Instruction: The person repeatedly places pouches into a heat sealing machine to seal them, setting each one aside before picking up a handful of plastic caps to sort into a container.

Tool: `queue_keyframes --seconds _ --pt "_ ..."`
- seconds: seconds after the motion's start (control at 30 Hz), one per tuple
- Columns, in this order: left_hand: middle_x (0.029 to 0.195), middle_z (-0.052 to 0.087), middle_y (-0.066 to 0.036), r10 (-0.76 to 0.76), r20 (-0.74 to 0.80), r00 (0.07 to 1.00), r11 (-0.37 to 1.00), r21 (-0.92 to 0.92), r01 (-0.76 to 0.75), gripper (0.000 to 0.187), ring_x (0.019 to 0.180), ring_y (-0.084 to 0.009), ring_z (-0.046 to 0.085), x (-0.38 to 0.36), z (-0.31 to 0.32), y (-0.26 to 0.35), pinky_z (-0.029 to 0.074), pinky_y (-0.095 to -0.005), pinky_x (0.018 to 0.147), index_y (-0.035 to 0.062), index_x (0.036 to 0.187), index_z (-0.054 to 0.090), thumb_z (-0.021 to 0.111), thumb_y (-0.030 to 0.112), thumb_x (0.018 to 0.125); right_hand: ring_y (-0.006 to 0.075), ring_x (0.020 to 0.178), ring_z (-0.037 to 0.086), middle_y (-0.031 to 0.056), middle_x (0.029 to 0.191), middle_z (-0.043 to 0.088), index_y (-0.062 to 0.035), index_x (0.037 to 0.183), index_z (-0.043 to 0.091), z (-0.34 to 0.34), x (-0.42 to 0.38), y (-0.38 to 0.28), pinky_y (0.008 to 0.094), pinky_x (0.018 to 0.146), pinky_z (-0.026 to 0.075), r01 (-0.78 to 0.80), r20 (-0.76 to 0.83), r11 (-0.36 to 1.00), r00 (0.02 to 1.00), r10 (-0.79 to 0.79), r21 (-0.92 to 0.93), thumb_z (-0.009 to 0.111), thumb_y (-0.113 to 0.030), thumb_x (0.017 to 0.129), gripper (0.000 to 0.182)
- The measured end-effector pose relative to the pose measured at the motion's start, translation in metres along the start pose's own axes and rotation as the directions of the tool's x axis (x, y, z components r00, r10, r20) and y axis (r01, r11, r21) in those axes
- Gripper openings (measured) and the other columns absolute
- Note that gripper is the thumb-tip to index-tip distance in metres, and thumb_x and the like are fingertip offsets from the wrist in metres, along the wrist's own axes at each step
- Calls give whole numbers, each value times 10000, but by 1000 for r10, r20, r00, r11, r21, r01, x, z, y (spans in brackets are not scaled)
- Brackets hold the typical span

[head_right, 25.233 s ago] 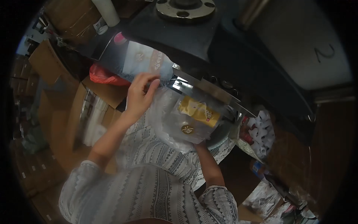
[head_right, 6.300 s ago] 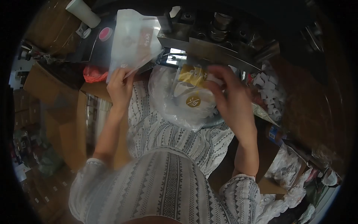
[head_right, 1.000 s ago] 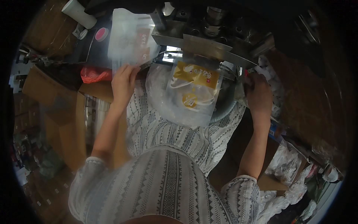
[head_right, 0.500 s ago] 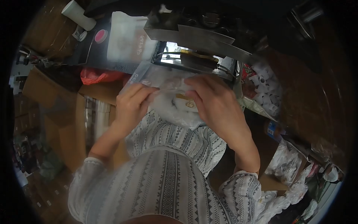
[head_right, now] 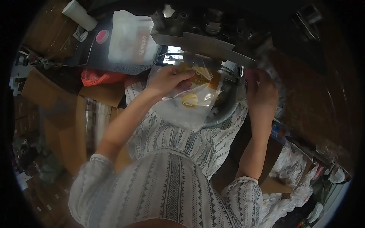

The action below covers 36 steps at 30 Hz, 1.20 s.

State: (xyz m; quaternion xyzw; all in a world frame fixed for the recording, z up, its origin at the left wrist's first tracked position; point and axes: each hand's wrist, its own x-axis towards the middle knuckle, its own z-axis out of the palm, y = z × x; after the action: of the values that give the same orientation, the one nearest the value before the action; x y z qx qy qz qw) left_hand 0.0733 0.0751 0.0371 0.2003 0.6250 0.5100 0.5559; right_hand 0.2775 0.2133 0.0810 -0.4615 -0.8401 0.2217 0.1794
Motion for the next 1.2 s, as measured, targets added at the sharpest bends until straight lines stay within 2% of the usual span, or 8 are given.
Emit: queue_keyframes --seconds 0.07,0.17,0.23,0.33,0.57,0.73,1.0,1.2 --pt "728 645 -43 -40 6 999 998 54 40 322 663 -107 620 -2 -4 0 488 -237 582 -54 924 639 617 266 901 355 808 630 197 861 642 -4 914 632 25 32 47 417 741 505 400 -207 848 849 -486 -348 574 -125 849 149" --pt "826 652 -128 345 -85 935 826 500 -259 311 763 -228 645 4 -37 -4 511 -332 707 -46 1007 627 659 223 854 353 848 618 201 866 636 2 905 634 37 39 52 437 773 493 160 -23 810 978 -209 -564 580 -105 823 145" --pt "962 636 -144 953 -119 280 198 941 -276 354 918 -292 608 3 -74 1 467 -369 814 11 1090 612 687 227 820 350 859 618 192 890 640 4 920 632 34 33 39 439 763 490 110 -6 847 991 -133 -519 571 -94 822 151" --pt "1000 608 -141 875 147 461 -187 981 42 366 998 -328 553 -12 -92 -38 424 -393 850 60 1090 608 709 206 771 312 846 627 164 903 648 -3 941 629 20 20 34 418 733 491 135 -15 925 989 -150 -356 577 -81 821 152" --pt "878 584 -99 767 -258 588 384 918 -98 198 843 -320 575 -66 -93 -32 455 -392 682 62 925 615 648 47 730 114 881 603 53 989 657 -35 1025 593 2 -20 -42 273 765 478 -10 243 756 950 -197 654 639 1 796 236" --pt "827 577 -95 926 -147 348 162 987 -14 177 776 -306 572 -55 -93 -22 455 -388 646 63 882 614 644 27 711 128 896 602 61 1009 650 -28 1022 590 38 -17 -80 278 781 479 280 141 778 895 -424 562 652 -15 797 234" --pt "815 586 -102 830 -121 544 229 964 -136 173 765 -298 589 -62 -86 -29 467 -374 644 53 923 641 637 16 754 157 862 608 43 1008 660 -40 1028 612 39 -15 -64 281 778 487 71 247 752 921 -302 655 658 -11 781 253" --pt "822 600 -103 830 -6 558 199 937 -286 145 725 -301 600 -88 -50 -12 475 -368 616 41 914 645 644 27 770 141 875 603 48 1002 667 -33 1001 634 38 -17 -83 286 769 494 515 74 757 806 -587 402 665 -1 769 237"
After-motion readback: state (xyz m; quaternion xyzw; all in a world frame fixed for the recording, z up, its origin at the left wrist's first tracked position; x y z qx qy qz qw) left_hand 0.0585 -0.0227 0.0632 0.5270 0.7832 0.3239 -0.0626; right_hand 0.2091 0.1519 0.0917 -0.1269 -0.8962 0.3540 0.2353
